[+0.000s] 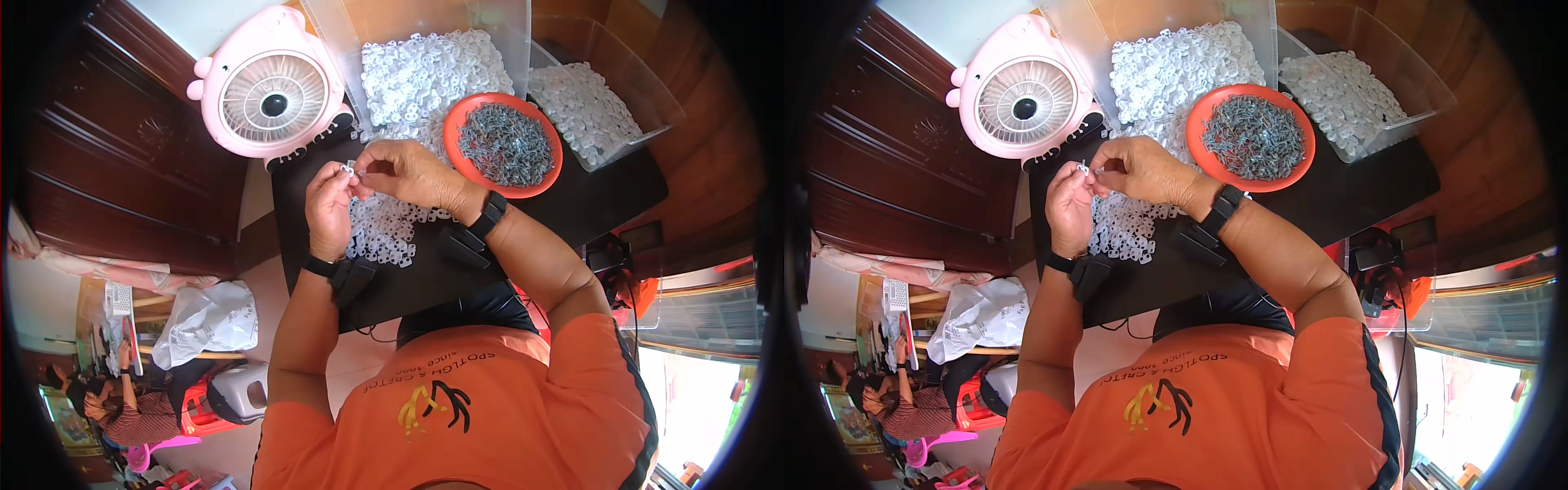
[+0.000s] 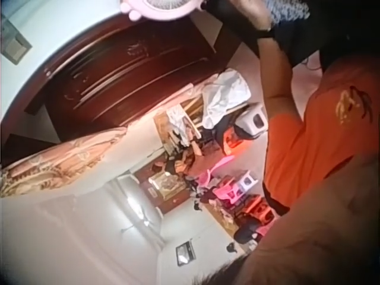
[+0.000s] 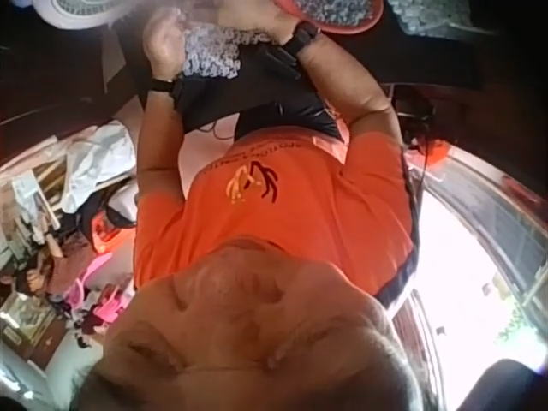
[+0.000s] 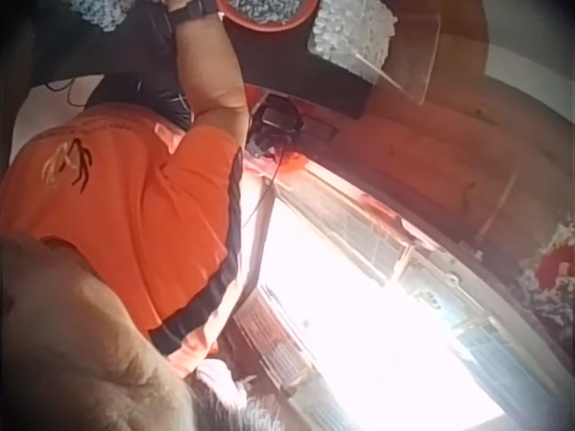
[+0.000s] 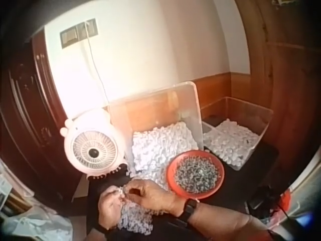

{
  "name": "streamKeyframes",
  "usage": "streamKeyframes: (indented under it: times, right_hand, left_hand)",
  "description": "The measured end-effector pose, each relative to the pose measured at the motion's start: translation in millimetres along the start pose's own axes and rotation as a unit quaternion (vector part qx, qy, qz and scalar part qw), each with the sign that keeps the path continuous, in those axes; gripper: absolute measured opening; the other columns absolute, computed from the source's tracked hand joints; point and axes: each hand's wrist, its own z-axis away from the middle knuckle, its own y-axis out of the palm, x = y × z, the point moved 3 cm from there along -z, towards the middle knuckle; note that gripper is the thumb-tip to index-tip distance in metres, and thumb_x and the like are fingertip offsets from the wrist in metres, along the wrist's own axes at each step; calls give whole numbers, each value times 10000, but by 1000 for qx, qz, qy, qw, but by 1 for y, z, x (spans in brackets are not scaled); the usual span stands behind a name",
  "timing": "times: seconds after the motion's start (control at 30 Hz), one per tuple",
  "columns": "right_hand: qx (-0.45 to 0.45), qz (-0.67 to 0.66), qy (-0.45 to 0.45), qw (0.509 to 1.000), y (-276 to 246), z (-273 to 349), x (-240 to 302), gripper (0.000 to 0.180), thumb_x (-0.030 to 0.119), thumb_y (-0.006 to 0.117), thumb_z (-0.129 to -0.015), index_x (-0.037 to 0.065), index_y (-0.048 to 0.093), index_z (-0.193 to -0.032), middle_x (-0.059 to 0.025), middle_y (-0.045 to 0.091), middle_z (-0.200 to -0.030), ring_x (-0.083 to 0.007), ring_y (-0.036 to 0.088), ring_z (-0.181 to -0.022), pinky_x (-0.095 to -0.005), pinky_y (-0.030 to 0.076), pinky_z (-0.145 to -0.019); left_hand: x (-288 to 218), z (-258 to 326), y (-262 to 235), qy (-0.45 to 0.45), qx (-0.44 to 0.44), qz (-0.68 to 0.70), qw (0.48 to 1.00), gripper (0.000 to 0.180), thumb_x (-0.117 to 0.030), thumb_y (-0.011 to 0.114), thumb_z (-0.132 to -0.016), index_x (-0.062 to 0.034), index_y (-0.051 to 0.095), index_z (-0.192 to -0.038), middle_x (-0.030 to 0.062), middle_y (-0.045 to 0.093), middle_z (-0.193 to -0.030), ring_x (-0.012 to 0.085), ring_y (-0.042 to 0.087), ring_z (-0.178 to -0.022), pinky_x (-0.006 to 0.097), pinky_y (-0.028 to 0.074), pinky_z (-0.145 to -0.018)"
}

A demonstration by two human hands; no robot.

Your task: Assembling small white plastic components by inserting metal rings manually.

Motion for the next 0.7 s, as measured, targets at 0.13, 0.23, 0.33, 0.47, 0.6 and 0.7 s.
streamKeyframes:
  times: [0.13, 0.23, 0.33, 0.47, 0.6, 0.7]
  right_hand:
    - [-34, -52, 80, 995, -1, 1, -9, 108, 37, 614, -853, -23, 586, -938, -50, 640, -841, -109, 609, -789, -245, 486, -725]
    - [-87, -203, 103, 970, -4, 1, -13, 123, 22, 617, -849, -7, 594, -966, -42, 645, -842, -107, 604, -795, -247, 488, -729]
    - [-108, -313, 78, 940, -3, 0, -18, 105, -7, 637, -827, -7, 617, -930, -30, 632, -797, -86, 584, -719, -231, 479, -652]
    - [-112, -295, 95, 944, -1, 0, -21, 107, 18, 657, -816, -1, 625, -916, -29, 636, -800, -82, 582, -717, -228, 479, -653]
    - [-84, -259, 100, 957, -6, -1, -30, 138, 64, 680, -805, 12, 635, -924, -27, 639, -804, -83, 588, -721, -227, 487, -660]
    - [-79, -285, 118, 948, -7, -1, -28, 153, 79, 674, -813, 15, 633, -946, -26, 641, -804, -85, 592, -718, -228, 492, -664]
  left_hand:
    - [-3, 3, 5, 13, 32, -25, 999, 183, -169, 465, -885, -9, 529, -822, 105, 604, -760, 180, 557, -682, 292, 431, -672]
    - [-5, 6, 16, 10, 27, -35, 999, 194, -174, 453, -892, -7, 530, -829, 134, 619, -787, 201, 583, -730, 303, 441, -700]
    - [-8, 8, 22, 10, 8, -42, 999, 202, -177, 442, -895, -9, 525, -821, 160, 628, -804, 226, 607, -779, 320, 451, -729]
    - [-7, 7, 16, 13, -1, -49, 999, 199, -172, 442, -893, -11, 525, -811, 160, 633, -804, 232, 609, -781, 328, 452, -733]
    - [-9, 6, 15, 16, 9, -45, 999, 197, -169, 443, -891, -10, 530, -815, 157, 634, -805, 230, 608, -777, 328, 449, -727]
    - [-10, 7, 17, 22, 7, -43, 999, 175, -139, 454, -892, 6, 541, -847, 117, 629, -782, 165, 581, -726, 285, 450, -696]
